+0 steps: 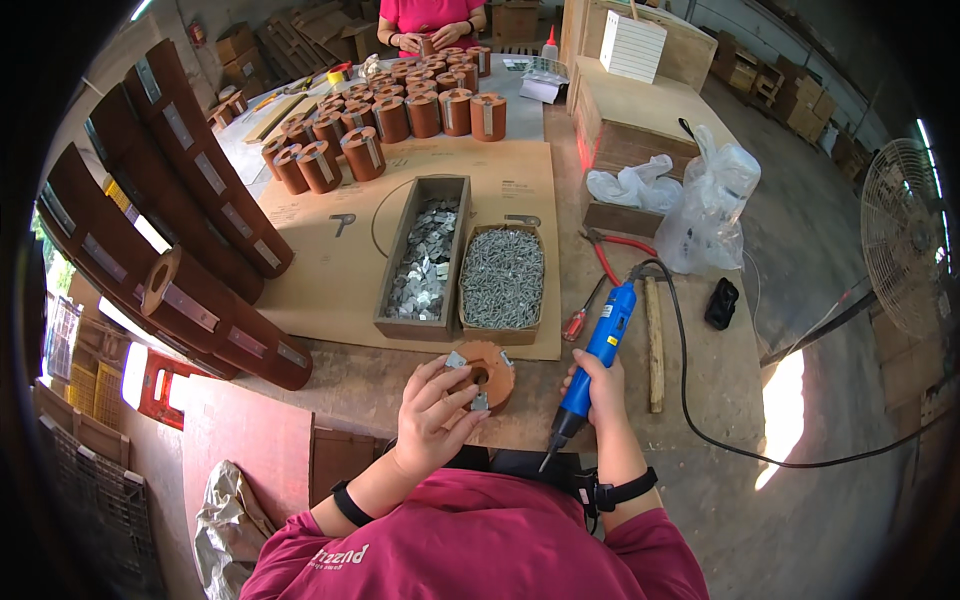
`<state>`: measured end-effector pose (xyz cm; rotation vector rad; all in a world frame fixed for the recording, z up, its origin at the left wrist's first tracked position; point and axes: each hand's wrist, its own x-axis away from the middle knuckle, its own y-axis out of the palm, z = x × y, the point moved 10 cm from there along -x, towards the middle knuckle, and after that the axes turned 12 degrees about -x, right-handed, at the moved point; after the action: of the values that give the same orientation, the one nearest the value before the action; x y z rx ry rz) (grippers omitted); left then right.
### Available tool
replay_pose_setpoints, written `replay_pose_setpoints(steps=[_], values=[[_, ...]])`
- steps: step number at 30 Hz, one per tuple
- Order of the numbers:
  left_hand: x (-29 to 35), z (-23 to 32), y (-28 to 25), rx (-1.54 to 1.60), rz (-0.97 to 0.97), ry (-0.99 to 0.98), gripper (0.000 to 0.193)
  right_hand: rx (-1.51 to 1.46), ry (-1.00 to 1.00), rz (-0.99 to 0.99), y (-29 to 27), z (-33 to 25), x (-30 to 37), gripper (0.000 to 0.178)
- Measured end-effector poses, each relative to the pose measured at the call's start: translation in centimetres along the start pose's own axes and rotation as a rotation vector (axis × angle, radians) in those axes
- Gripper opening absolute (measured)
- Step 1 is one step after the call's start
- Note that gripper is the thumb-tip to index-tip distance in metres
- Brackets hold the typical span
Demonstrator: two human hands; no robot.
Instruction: Assembling wooden furniture components using a hammer and electric screwdriver.
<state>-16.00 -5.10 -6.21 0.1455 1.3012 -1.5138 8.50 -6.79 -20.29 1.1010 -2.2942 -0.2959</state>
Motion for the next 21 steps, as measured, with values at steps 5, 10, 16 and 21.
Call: replay_pose_setpoints(steps=[5,10,16,21], values=[[-0.1,0.0,-0.1,0.027,0.015,0.013,0.033,0.0,-0.003,-0.01,0.4,-0.2,0.1,0.028],[-0.5,0.5,-0.1,-0.013,-0.011,0.064,0.042,-0.012,-0.01,-0.002,0.3,-0.5,0.0,0.028],[-7.0,-1.7,-1.6,0.133,0.064,0.037,0.047,-0.012,-0.01,0.015,-0.1,-0.8,0.1,0.027],[-11.9,-5.8,9.0,-0.009,-0.558,-0.048,0.024,-0.03,0.006,0.01,-0.4,0.5,-0.4,0.021]])
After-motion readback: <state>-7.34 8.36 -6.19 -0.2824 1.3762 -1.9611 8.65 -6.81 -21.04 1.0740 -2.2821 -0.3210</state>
